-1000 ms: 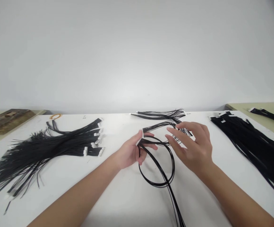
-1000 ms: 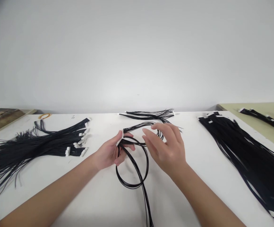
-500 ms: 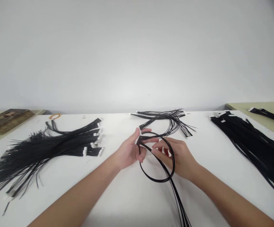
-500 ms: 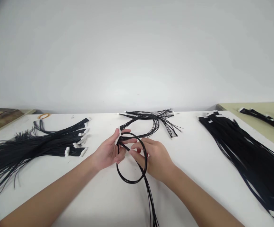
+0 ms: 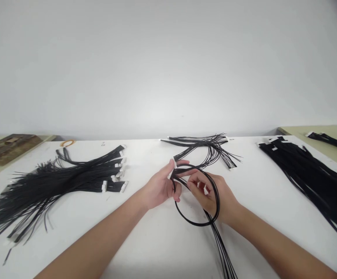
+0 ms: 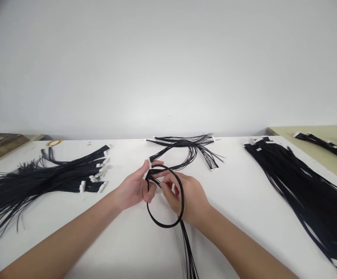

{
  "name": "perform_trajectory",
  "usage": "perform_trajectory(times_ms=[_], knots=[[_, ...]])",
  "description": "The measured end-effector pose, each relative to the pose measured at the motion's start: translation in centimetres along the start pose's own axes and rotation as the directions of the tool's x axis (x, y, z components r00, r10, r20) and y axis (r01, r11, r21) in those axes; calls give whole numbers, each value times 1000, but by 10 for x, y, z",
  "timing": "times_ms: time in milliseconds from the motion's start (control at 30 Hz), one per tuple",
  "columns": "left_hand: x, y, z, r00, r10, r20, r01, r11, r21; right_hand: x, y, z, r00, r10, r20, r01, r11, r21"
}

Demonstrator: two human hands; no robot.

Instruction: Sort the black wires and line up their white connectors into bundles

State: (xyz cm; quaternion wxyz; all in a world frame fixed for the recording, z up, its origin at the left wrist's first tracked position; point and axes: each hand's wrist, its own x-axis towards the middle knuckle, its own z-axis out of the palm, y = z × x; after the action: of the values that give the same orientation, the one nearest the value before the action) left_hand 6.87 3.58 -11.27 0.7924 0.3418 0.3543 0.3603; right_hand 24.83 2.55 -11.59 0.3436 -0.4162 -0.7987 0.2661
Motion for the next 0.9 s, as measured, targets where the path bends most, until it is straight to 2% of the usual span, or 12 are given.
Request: perform_trajectory(times_ms=[100, 167, 200, 267, 300, 367, 467, 567, 633, 733, 800, 900], knots=[[1, -1, 0, 1000, 15, -16, -15, 1000, 6, 0, -1, 2, 996, 87, 4, -87, 994, 61], [1, -1, 0, 999, 25, -21, -25, 1000, -3, 2, -3, 0, 987, 153, 52, -161, 964, 213], [1, -2, -1, 999, 26, -24, -26, 1000, -9, 3, -4, -2, 975, 193, 107, -218, 919, 328], [2, -2, -1, 999, 30, -28, -31, 999, -18, 5, -5, -10, 926, 265, 271, -375, 745, 551], [2, -2, -1, 999, 37, -28, -38, 999, -24, 7, -5, -15, 880, 293, 373, -471, 626, 621], [3, -3, -2, 998, 58, -20, -59, 997, -42, 9, -5, -27, 823, 327, 464, -566, 423, 708], [3, -2, -3, 997, 74, -2, -74, 996, -53, 12, -3, -45, 807, 403, 432, -539, 201, 818], [3, -1, -3, 999, 54, 4, -54, 997, -50, 13, -1, -59, 837, 442, 323, -394, 77, 916], [3, -1, -3, 999, 46, 1, -46, 998, -49, 13, 0, -66, 859, 468, 205, -262, 57, 963], [4, -1, -4, 999, 45, -14, -45, 998, -47, 13, 1, -72, 870, 490, 51, -116, 102, 988], [4, -1, -4, 999, 42, -21, -43, 998, -49, 13, 2, -72, 861, 508, -29, -67, 169, 983], [4, -2, -5, 999, 41, -25, -42, 998, -56, 17, 4, -68, 820, 556, -138, -29, 282, 959]])
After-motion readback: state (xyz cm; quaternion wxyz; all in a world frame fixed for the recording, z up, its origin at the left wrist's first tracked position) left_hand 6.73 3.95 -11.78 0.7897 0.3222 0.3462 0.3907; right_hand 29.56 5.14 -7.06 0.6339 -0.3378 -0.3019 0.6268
